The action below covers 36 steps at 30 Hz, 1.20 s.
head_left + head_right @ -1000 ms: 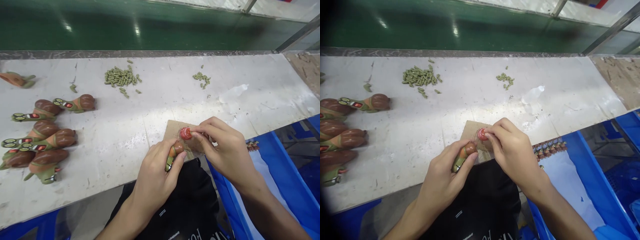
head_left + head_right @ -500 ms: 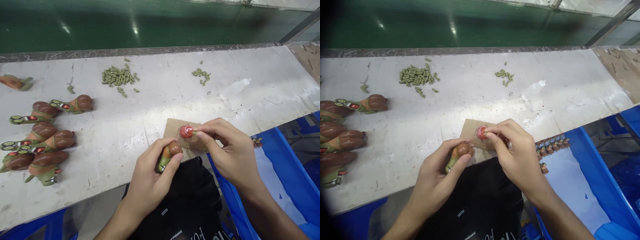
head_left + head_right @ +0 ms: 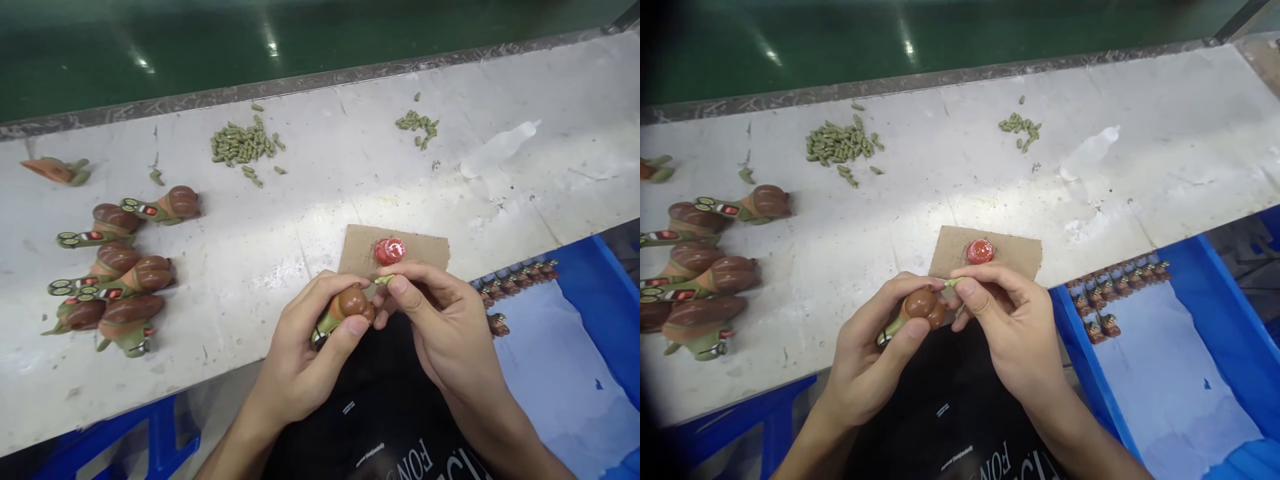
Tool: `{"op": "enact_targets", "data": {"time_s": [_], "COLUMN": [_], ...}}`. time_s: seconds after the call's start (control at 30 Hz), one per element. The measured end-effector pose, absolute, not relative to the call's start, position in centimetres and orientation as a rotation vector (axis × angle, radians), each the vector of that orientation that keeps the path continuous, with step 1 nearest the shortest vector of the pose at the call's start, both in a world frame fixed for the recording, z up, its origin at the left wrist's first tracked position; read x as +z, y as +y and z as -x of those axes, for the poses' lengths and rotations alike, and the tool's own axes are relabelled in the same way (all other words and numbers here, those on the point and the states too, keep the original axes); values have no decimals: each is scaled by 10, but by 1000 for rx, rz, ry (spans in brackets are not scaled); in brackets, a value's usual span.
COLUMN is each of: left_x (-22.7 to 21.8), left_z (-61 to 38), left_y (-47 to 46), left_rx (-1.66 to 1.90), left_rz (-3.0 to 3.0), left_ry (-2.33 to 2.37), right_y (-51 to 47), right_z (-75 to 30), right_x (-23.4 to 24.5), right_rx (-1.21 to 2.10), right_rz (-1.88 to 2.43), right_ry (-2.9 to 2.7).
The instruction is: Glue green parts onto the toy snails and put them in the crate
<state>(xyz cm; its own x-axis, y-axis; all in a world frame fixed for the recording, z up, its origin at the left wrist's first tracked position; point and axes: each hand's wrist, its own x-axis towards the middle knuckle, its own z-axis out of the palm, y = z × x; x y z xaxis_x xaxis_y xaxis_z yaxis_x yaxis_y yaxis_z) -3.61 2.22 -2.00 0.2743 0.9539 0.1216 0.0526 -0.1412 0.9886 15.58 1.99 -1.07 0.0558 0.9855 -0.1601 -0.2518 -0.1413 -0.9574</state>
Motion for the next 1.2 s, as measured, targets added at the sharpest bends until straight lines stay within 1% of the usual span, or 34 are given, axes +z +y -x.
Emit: {"op": "enact_targets", "data": {"time_s": [0.2,0.43,0.7,0.9,0.97,1.03,1.13,1.2], "left_x": [-19,-18,-15,-19,-22,-25,-26,-24], "left_z": [35,37,38,42,40,36,28,24], "left_y": [25,22,24,21,19,16,12,10], "left_rx": [1054,988,984,1033,1076,1129,1169,1166], "left_rz": [-1459,-1467,-1579,-1485,-1427,-1325,-1152,-1130], "left_ry": [922,989,1014,991,1025,1125,1285,1313], "right_y": [22,23,24,19,26,45,100,144], "right_z": [-151,-144,-146,-143,-148,-159,-184,-200], "right_x": [-2,3,9,21,26,28,21,11], "right_rx": [1298,1220,1050,989,907,755,452,267], "right_rz": [1210,1268,1344,1342,1370,1438,1572,1680], "right_ry": [-984,-1039,-1306,-1433,-1524,-1568,-1559,-1608]}}
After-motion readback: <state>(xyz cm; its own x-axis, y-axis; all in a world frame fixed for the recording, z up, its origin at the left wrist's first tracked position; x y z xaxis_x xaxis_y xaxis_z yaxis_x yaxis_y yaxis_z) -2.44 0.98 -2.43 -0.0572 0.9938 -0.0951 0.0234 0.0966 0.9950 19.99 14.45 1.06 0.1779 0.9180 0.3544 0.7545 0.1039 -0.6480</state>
